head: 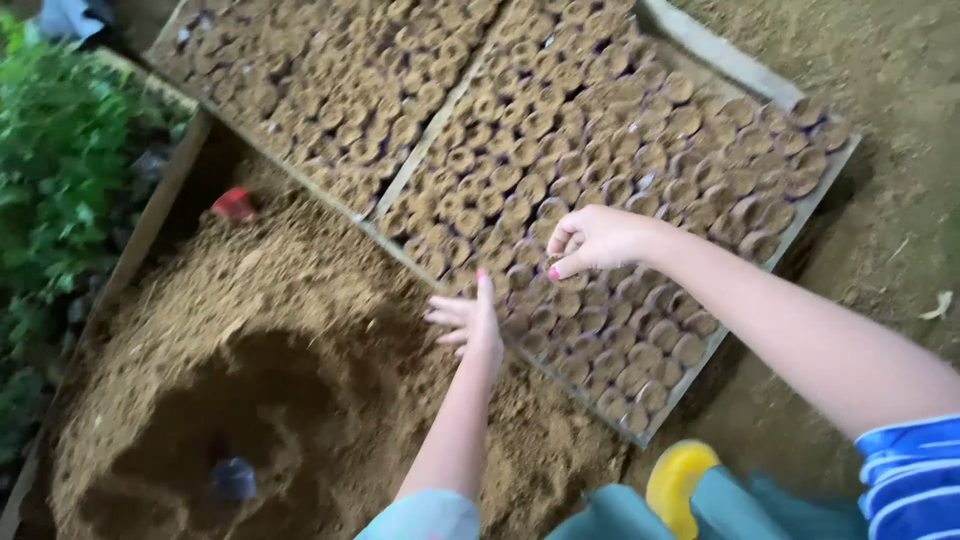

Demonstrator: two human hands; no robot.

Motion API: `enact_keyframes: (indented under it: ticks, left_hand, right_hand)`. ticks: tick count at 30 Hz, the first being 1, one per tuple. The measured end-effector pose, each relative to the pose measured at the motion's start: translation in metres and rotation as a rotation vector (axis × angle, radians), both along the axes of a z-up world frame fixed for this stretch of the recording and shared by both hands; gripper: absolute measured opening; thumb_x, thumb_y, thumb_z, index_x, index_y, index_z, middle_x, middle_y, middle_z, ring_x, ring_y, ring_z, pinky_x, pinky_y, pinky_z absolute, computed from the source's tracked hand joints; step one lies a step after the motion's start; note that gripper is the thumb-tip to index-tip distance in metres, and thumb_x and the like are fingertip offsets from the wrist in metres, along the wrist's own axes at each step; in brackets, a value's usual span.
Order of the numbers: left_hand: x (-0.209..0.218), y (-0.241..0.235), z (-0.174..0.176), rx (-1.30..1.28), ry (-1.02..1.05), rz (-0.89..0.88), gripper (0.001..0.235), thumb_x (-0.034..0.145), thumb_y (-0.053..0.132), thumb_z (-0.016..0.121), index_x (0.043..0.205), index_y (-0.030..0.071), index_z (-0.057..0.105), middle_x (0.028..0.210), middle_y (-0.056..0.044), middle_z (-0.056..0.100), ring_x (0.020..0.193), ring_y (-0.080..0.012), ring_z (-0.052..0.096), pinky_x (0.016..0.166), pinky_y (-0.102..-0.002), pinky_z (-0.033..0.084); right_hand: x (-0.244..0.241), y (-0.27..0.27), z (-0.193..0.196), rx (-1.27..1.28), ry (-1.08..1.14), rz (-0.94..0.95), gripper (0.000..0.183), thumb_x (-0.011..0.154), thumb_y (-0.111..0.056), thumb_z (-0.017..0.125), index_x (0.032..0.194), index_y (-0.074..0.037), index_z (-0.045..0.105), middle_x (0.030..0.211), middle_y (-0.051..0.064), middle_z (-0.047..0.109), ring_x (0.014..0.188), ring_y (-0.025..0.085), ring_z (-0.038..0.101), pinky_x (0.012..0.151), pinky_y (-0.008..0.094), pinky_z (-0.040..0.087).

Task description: Filling small plastic seedling sleeves with soil and placing them into a nursery tray.

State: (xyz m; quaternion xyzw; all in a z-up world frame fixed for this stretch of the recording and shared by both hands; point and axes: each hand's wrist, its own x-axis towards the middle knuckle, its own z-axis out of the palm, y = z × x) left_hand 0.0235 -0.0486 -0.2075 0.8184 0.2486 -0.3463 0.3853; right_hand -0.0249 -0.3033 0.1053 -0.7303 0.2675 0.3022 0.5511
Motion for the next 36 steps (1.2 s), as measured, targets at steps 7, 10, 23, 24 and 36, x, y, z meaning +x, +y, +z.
enact_keyframes:
  ticks: [7,10,23,24,36]
  left_hand:
    - [0.000,-0.028,0.213,-1.209,0.039,2.139,0.075,0.099,0.077,0.016,0.102,0.019,0.064,0.123,-0.012,0.063,0.120,-0.0409,0.057,0.123,-0.061,-0.004]
    - [0.000,-0.036,0.232,-1.479,-0.009,2.612,0.093,0.101,0.076,0.009,0.087,0.019,0.081,0.115,-0.014,0.082,0.115,-0.0417,0.073,0.122,-0.063,-0.005]
    - [0.001,-0.061,0.252,-0.838,0.077,1.316,0.078,0.100,0.069,0.016,0.140,0.024,0.066,0.142,-0.003,0.068,0.149,-0.0125,0.047,0.129,-0.040,0.012]
    - [0.001,-0.062,0.256,-0.830,0.076,1.311,0.078,0.100,0.069,0.016,0.140,0.024,0.066,0.142,-0.003,0.068,0.149,-0.0125,0.047,0.129,-0.040,0.012]
    - [-0.003,-0.058,0.260,-1.243,0.055,2.612,0.075,0.111,0.041,0.032,0.102,-0.010,0.086,0.099,-0.030,0.087,0.114,-0.0624,0.073,0.117,-0.070,-0.002]
  right_hand:
    - [-0.011,-0.089,0.047,-0.073,0.088,-0.087,0.046,0.084,-0.027,0.082,0.124,-0.011,0.068,0.125,0.010,0.074,0.112,0.024,0.070,0.099,0.039,0.055]
    - [-0.019,-0.133,0.055,-0.215,0.188,-0.079,0.036,0.087,-0.028,0.077,0.121,-0.018,0.069,0.131,0.001,0.074,0.115,0.019,0.072,0.098,0.037,0.056]
    - [-0.064,-0.275,-0.009,-0.488,0.024,-0.551,0.022,0.087,-0.014,0.081,0.108,-0.013,0.075,0.112,0.007,0.075,0.102,0.022,0.069,0.097,0.041,0.057]
    - [-0.067,-0.276,-0.015,-0.481,0.030,-0.555,0.022,0.087,-0.014,0.081,0.108,-0.013,0.075,0.112,0.007,0.075,0.102,0.022,0.069,0.097,0.041,0.057]
    - [-0.094,-0.294,-0.074,-0.712,0.019,-0.598,0.025,0.075,-0.032,0.090,0.089,-0.017,0.076,0.117,0.014,0.058,0.121,0.036,0.048,0.113,0.059,0.035]
